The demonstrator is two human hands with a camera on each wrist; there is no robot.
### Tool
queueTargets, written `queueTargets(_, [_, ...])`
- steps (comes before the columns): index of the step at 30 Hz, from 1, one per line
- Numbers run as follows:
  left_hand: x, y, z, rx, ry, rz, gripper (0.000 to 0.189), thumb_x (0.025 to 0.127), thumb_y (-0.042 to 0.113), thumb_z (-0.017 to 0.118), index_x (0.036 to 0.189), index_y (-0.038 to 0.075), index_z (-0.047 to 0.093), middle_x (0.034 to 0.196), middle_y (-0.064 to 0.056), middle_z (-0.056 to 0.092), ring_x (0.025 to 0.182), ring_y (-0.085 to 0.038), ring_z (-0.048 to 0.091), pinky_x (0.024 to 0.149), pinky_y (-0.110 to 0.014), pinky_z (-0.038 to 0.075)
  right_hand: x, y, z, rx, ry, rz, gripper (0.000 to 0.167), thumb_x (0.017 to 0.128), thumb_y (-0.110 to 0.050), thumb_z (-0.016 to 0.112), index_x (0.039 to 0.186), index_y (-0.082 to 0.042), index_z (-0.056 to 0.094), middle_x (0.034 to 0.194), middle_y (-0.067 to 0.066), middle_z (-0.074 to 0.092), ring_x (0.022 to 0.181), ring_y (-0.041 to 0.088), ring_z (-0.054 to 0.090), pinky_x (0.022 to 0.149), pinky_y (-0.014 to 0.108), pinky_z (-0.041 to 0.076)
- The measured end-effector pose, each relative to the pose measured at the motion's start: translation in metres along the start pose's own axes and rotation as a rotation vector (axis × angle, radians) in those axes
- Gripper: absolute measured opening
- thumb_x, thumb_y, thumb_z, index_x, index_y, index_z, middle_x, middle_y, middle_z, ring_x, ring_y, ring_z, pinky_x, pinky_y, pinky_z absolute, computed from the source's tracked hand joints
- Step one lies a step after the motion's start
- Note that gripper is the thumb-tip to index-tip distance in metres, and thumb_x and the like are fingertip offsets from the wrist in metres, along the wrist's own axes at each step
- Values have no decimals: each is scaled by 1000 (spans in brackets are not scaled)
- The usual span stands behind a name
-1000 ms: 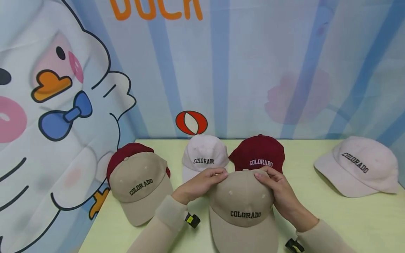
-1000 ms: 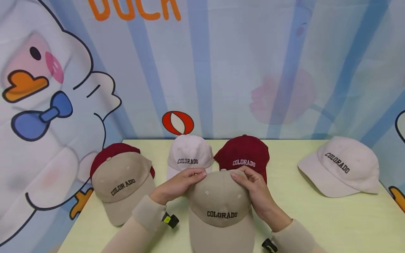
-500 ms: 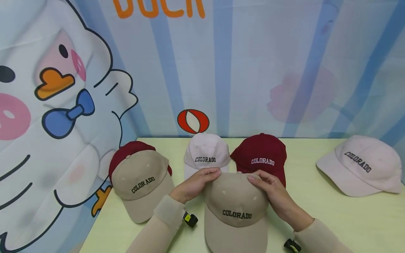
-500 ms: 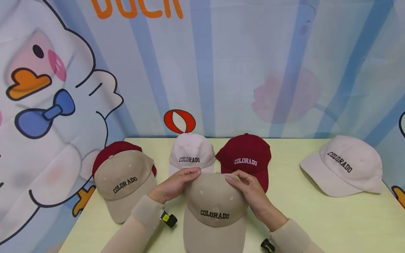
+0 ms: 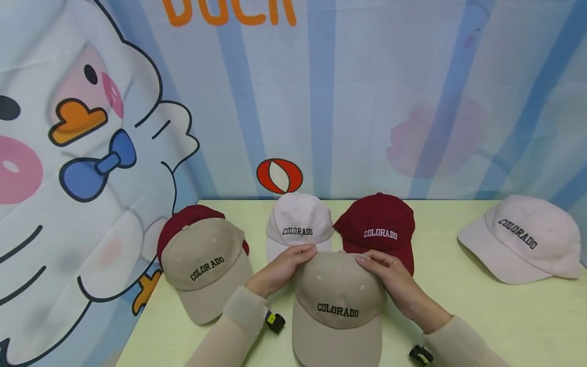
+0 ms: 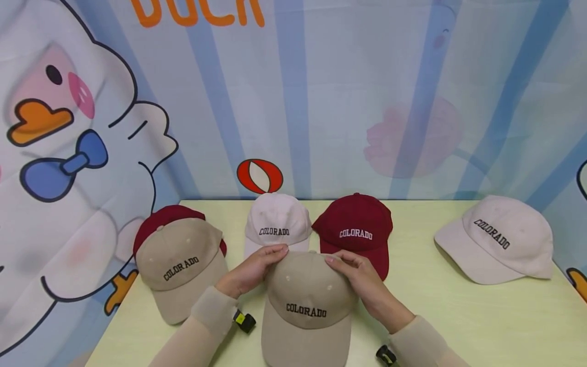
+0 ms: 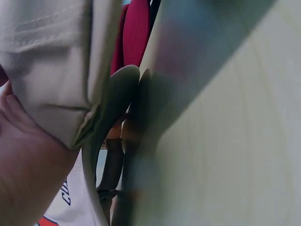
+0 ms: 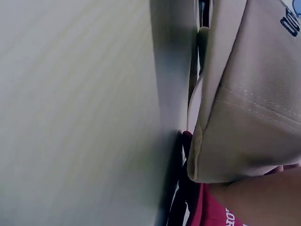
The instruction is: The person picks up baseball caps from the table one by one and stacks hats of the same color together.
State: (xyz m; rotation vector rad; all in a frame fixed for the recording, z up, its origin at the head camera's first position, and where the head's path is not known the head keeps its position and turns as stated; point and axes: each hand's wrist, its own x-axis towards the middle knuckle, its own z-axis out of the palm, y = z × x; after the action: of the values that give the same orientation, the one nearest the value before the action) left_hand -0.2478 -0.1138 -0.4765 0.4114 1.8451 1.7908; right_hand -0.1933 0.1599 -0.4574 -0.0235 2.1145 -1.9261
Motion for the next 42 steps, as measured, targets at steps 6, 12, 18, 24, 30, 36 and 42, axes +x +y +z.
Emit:
queueTargets(6, [-3,-1,-1,95,-13,22,30,111,30,45,99,12,65,91,7,61,92,-10,55,90,-28,44,2,1,-1,-25,28,12,22,100,-37,67,105,-17,76,112,-8,70,110,14,59,99,34,43])
queueTargets(12, [-5,-1,-2,214,1,55,32,111,26,46,118,3,66,106,4,64,104,-11,56,95,-30,44,4,1,-3,-56,59,20,24,99,-36,69,107,-14,76,109,-9,72,112,13,57,102,34,39])
queueTargets(18, [-9,3,-2,261,45,95,31,110,25,48,134,13,62,125,-8,66,114,-14,57,101,-32,44,4,-2,-3,-114,96,17,27,99,-36,70,110,-12,75,107,-8,73,108,13,59,99,32,42])
queueTargets(24, [-21,11,-4,310,134,155,34,110,21,51,140,7,56,129,-12,64,114,-22,67,98,-36,56,1,-9,1,-188,164,-53,29,97,-32,73,115,-9,70,111,0,68,107,15,58,92,25,49])
queueTargets(30, [-39,22,-10,386,295,174,32,108,18,50,139,13,59,130,-5,64,118,-27,66,102,-45,56,-8,-23,12,-269,279,-190,29,97,-23,74,121,-9,66,124,7,64,113,18,58,90,18,49])
queueTargets(36, [-62,29,-21,396,454,164,29,108,18,53,135,12,61,127,-3,67,115,-21,67,100,-42,56,-18,-39,32,-185,314,-305,23,98,-14,71,119,-7,65,122,5,62,107,16,60,87,17,51])
queueTargets(42, [-89,29,-38,385,564,134,28,109,21,53,135,14,60,131,-8,66,119,-25,64,100,-34,54,-25,-53,65,-40,202,-286,17,97,-6,68,114,-5,66,109,7,66,99,14,63,83,23,54])
